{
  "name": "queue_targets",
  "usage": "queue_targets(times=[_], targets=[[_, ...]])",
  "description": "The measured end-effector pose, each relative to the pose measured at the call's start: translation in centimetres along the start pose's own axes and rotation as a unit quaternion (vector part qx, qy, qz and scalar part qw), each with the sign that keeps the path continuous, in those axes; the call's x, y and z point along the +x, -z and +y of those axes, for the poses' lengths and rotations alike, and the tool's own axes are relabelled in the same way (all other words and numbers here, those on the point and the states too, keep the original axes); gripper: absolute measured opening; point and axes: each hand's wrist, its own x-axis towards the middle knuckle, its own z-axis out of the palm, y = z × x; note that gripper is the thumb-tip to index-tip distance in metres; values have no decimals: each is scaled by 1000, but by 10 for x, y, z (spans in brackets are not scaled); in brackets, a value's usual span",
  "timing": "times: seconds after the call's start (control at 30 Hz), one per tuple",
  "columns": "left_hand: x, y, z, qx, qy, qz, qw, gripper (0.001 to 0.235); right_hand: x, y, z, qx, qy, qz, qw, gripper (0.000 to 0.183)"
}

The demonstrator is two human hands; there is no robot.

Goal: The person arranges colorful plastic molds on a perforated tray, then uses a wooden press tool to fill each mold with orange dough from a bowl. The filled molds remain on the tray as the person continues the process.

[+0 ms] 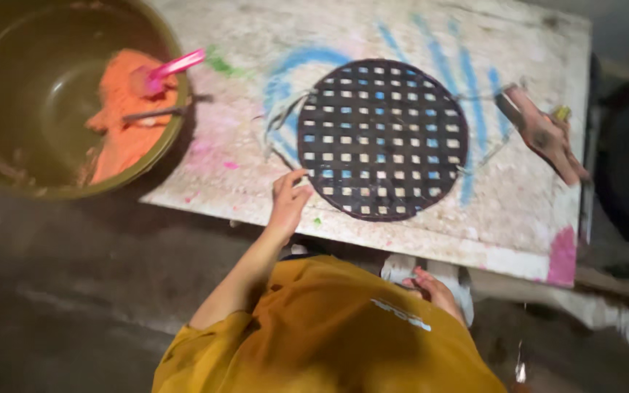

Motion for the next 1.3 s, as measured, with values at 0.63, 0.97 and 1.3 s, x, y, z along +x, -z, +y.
queue_targets(times=[0.63,0.97,1.3], targets=[[-74,204,121,-594,-54,-98,797,72,-105,-333,-189,-263,488,-241,797,32],[-34,334,174,-199,-127,-61,970,59,-104,-602,-144,-272,460,-386,752,11],[2,481,93,47,-108,384,916,87,113,-910,-283,-358,434,-155,812,86]])
